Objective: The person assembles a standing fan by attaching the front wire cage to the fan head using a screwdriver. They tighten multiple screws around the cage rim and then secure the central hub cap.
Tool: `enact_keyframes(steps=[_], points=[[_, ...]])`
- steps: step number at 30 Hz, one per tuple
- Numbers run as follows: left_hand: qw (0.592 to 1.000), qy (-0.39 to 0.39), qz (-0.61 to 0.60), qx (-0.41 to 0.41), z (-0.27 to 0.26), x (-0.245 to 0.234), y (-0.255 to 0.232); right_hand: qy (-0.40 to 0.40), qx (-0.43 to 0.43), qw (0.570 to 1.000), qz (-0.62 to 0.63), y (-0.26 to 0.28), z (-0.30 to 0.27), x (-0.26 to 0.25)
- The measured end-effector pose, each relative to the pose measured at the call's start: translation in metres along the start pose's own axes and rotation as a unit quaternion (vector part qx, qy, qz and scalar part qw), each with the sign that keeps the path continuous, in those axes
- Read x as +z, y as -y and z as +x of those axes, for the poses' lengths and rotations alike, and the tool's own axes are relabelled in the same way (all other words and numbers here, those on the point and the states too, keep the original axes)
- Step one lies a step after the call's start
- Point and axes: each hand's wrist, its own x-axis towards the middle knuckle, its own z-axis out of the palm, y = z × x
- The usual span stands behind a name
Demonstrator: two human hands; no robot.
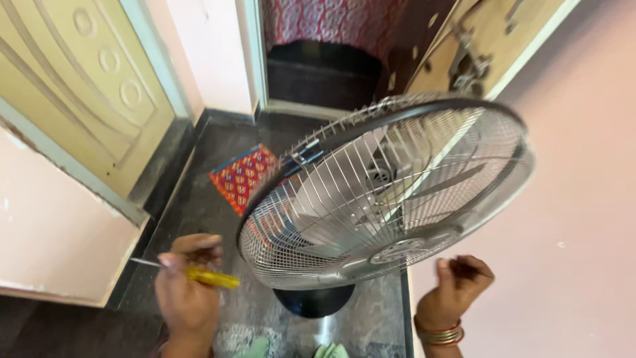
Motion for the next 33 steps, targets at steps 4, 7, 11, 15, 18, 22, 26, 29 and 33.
enact_keyframes(steps=[4, 7, 11, 15, 18, 22, 26, 29, 33], points=[[0.977, 0.190, -0.054, 0.082, -0.003, 0.077, -0.068, 0.359, -0.093, 0.929, 0.011, 0.126, -0.025, 0.078], [0.948, 0.254, 0.092, 0.168, -0.007, 0.108, -0.099, 0.505, -0.069, 0.860, 0.008, 0.181, -0.040, 0.114], [0.916, 0.283, 0.182, 0.217, 0.007, 0.120, -0.118, 0.467, -0.016, 0.884, -0.005, 0.200, -0.046, 0.134], [0.864, 0.233, 0.312, 0.318, 0.036, 0.131, -0.117, 0.325, 0.063, 0.941, -0.070, 0.194, -0.015, 0.139], [0.863, 0.235, 0.319, 0.314, 0.064, 0.139, -0.109, 0.258, -0.066, 0.949, -0.168, 0.194, 0.032, 0.139], [0.868, 0.284, 0.289, 0.287, 0.096, 0.145, -0.106, 0.171, -0.163, 0.915, -0.327, 0.205, 0.083, 0.137], [0.858, 0.311, 0.318, 0.258, 0.113, 0.149, -0.109, 0.181, -0.161, 0.919, -0.312, 0.204, 0.097, 0.137], [0.838, 0.367, 0.309, 0.259, 0.128, 0.148, -0.118, 0.175, -0.138, 0.921, -0.318, 0.199, 0.094, 0.141], [0.801, 0.458, 0.288, 0.257, 0.152, 0.140, -0.128, 0.159, -0.095, 0.931, -0.315, 0.193, 0.094, 0.143]])
